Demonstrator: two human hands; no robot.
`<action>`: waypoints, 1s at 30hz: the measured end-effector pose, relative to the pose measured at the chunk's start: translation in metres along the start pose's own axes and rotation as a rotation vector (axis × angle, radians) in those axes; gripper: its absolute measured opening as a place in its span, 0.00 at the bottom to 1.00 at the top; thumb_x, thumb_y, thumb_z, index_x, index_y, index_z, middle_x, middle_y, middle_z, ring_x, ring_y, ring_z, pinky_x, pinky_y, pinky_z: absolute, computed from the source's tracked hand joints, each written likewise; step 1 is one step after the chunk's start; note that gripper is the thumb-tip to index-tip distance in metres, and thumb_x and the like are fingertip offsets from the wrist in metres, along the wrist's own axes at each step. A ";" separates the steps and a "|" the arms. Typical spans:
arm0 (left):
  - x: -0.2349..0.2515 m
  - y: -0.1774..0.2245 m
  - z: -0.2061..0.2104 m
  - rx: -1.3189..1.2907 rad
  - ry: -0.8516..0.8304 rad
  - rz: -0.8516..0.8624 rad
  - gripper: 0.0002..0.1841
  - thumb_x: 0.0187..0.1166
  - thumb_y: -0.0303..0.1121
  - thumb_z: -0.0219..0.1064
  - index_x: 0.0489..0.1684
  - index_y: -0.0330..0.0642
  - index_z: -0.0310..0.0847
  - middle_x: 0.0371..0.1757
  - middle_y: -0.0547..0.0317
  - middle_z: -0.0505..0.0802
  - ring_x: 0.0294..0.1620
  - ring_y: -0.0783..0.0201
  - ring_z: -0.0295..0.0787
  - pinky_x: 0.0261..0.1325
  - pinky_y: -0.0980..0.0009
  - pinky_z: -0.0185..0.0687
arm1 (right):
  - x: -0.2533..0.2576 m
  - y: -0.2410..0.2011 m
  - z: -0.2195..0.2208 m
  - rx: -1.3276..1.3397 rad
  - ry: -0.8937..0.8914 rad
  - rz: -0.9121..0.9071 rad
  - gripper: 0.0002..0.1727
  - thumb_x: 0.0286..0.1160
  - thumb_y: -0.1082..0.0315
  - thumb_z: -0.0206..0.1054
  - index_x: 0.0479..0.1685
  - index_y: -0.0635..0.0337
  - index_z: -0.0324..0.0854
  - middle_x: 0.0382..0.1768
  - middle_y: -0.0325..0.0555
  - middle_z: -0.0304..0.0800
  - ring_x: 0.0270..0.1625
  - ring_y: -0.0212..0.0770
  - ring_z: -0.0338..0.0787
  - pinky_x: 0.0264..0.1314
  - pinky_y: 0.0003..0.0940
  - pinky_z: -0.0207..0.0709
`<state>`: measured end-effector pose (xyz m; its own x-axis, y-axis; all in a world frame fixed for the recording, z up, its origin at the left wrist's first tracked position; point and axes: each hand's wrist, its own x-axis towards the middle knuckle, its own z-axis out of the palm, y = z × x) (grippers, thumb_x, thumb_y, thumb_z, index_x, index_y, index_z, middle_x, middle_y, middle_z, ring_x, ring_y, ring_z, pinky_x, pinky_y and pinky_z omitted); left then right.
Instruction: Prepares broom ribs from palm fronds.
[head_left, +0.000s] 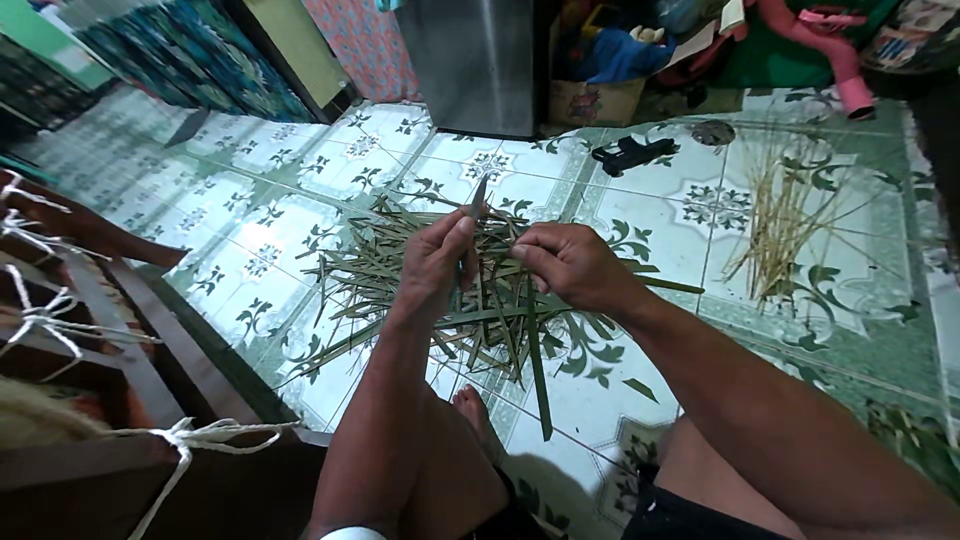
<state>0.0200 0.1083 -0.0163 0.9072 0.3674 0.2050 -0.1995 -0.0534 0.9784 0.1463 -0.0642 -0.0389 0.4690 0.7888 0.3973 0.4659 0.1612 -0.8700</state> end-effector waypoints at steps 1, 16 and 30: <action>-0.003 0.000 0.001 0.017 -0.014 -0.013 0.19 0.91 0.41 0.55 0.70 0.41 0.80 0.16 0.65 0.79 0.11 0.74 0.73 0.15 0.79 0.74 | 0.000 0.000 0.000 0.004 0.001 0.001 0.12 0.85 0.67 0.62 0.34 0.59 0.87 0.28 0.36 0.83 0.20 0.25 0.78 0.22 0.19 0.77; 0.000 0.011 -0.020 0.013 0.145 0.082 0.19 0.92 0.40 0.54 0.69 0.40 0.81 0.15 0.69 0.79 0.10 0.75 0.73 0.14 0.80 0.74 | -0.001 0.006 -0.001 0.008 -0.060 -0.026 0.11 0.84 0.67 0.61 0.39 0.58 0.89 0.31 0.35 0.84 0.21 0.24 0.78 0.23 0.19 0.76; -0.004 0.023 -0.045 -0.003 0.280 0.155 0.18 0.93 0.42 0.52 0.69 0.44 0.80 0.15 0.71 0.79 0.11 0.75 0.74 0.16 0.79 0.75 | -0.003 0.007 -0.006 0.048 -0.183 0.023 0.12 0.85 0.67 0.60 0.37 0.58 0.88 0.27 0.34 0.84 0.20 0.23 0.77 0.23 0.19 0.75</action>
<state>-0.0054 0.1478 0.0040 0.7286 0.5966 0.3365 -0.3291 -0.1259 0.9359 0.1530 -0.0688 -0.0443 0.3326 0.8867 0.3211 0.4185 0.1663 -0.8928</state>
